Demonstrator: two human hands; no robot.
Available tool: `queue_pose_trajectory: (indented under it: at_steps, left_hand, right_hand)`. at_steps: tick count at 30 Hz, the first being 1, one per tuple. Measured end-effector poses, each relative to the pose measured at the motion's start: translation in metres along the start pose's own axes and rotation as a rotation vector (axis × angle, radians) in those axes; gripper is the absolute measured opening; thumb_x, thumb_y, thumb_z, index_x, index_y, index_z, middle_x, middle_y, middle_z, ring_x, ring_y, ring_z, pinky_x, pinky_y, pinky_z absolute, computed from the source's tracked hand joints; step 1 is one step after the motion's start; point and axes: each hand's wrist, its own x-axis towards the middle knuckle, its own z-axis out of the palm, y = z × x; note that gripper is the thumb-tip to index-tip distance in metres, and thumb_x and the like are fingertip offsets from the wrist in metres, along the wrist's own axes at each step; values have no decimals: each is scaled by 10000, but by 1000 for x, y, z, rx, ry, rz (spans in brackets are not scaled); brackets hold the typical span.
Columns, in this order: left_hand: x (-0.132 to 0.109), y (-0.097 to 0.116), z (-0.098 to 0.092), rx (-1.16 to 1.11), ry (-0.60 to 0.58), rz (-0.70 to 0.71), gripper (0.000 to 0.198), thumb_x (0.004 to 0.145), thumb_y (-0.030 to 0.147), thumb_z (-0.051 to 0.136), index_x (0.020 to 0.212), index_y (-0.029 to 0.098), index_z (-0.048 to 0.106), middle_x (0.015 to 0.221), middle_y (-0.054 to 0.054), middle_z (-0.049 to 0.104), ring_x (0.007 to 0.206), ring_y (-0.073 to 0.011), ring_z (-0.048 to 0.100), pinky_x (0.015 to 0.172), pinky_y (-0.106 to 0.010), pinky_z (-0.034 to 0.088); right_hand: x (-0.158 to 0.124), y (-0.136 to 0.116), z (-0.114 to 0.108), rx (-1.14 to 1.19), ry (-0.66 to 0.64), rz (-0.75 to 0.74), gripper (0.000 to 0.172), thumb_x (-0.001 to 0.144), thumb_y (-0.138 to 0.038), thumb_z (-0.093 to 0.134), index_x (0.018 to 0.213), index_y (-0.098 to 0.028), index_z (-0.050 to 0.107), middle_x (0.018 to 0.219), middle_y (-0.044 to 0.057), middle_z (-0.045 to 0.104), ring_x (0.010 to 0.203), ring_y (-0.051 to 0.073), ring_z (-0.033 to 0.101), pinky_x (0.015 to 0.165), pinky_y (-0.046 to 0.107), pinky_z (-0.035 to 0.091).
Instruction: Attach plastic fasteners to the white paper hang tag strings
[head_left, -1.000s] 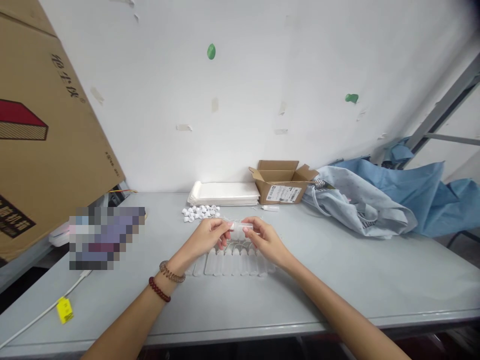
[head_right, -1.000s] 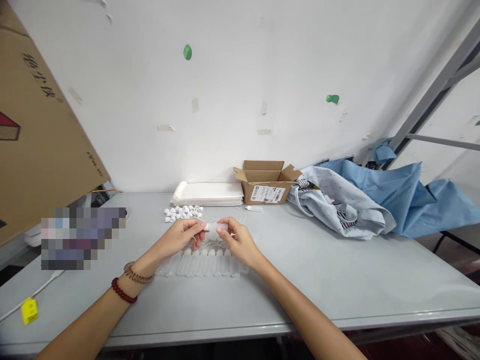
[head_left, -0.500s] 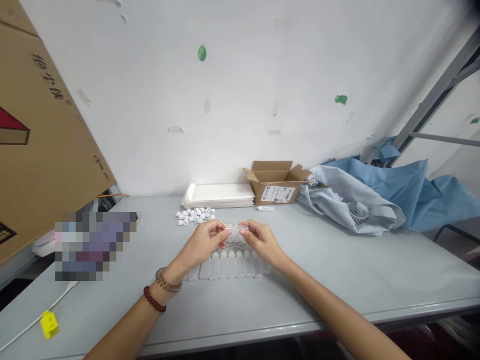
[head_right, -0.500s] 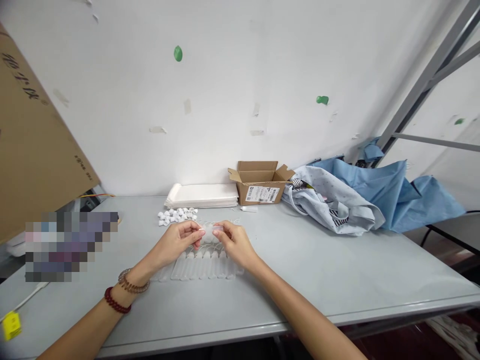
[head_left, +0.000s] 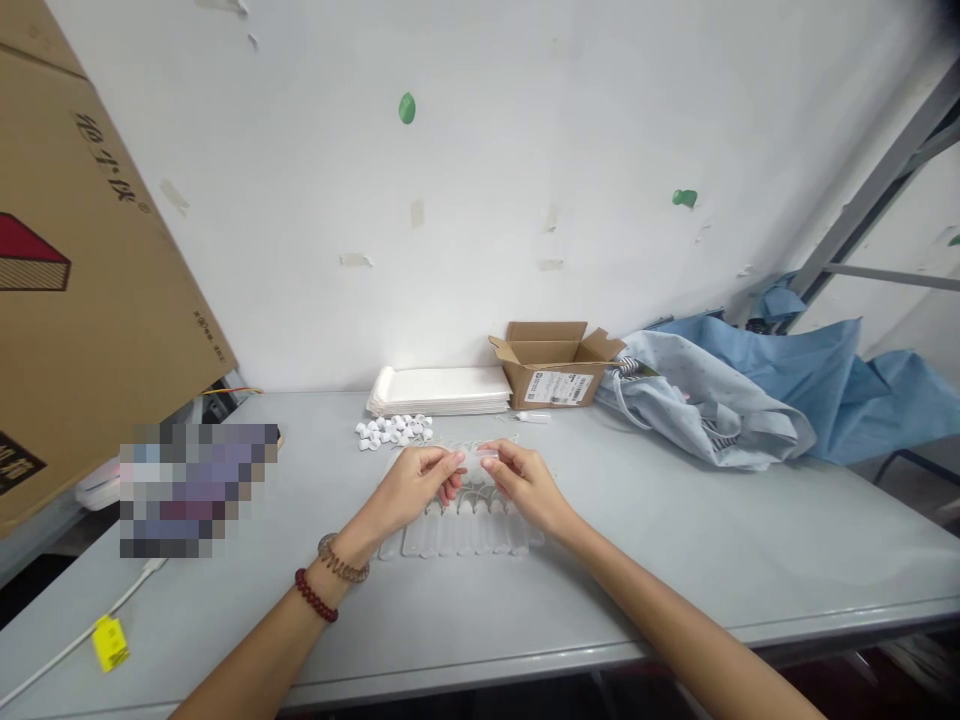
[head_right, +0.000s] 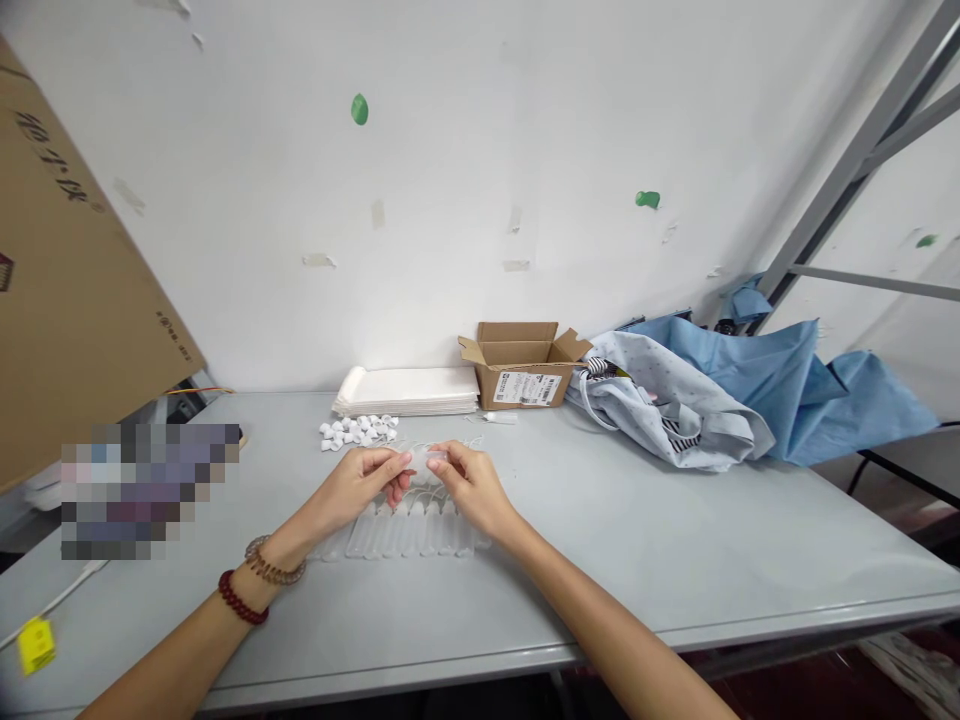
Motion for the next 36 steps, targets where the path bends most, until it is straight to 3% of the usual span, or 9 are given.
queue_pose_trajectory:
  at_steps: [8, 14, 18, 22, 25, 29, 36]
  left_hand:
    - [-2, -6, 3, 106, 69, 90, 274, 830, 391, 562, 850, 131, 648, 743, -53, 660, 687, -181, 619, 650, -285, 489]
    - [-2, -6, 8, 270, 157, 198, 208, 823, 341, 569, 846, 155, 659, 796, -63, 687, 699, -185, 627, 694, -292, 488]
    - [-2, -5, 9, 176, 100, 136, 262, 836, 400, 549, 802, 157, 642, 724, -45, 656, 649, -169, 604, 618, -271, 478]
    - [0, -3, 5, -3, -4, 50, 344, 849, 463, 518, 724, 150, 584, 654, -17, 588, 569, -143, 581, 572, -269, 480]
    - [0, 1, 2, -165, -62, -51, 410, 867, 505, 468, 734, 134, 581, 624, -13, 560, 522, -133, 557, 523, -271, 471]
    - [-1, 5, 1, -221, -74, -133, 433, 874, 517, 457, 737, 126, 584, 551, 2, 536, 482, -120, 528, 506, -258, 443]
    - [-5, 2, 3, 41, -35, 35, 427, 909, 459, 408, 625, 166, 535, 546, -7, 569, 555, -138, 552, 642, -273, 436]
  right_hand:
    - [1, -5, -2, 173, 0, 79, 317, 814, -470, 547, 766, -157, 548, 533, -69, 326, 452, 79, 308, 453, 234, 257]
    - [3, -5, -2, 362, -20, 179, 458, 765, -520, 601, 564, -203, 340, 480, -84, 295, 377, 62, 311, 414, 237, 265]
    - [3, -8, -1, 383, 4, 189, 454, 776, -554, 585, 590, -194, 380, 487, -75, 329, 386, 67, 343, 408, 231, 287]
    - [1, -9, -2, 249, 6, 105, 382, 821, -542, 534, 792, -161, 552, 554, -36, 453, 469, 100, 429, 463, 241, 380]
    - [-2, -9, -2, -16, 40, -77, 342, 865, -465, 509, 1023, -177, 603, 731, 22, 572, 637, 144, 533, 571, 262, 445]
    - [-5, -8, -3, -296, 75, -294, 297, 918, -383, 445, 1052, -193, 629, 864, 67, 623, 749, 174, 554, 664, 283, 445]
    - [-5, -2, -3, -304, 94, -225, 304, 909, -398, 458, 992, -184, 658, 810, 56, 650, 651, 167, 532, 644, 283, 415]
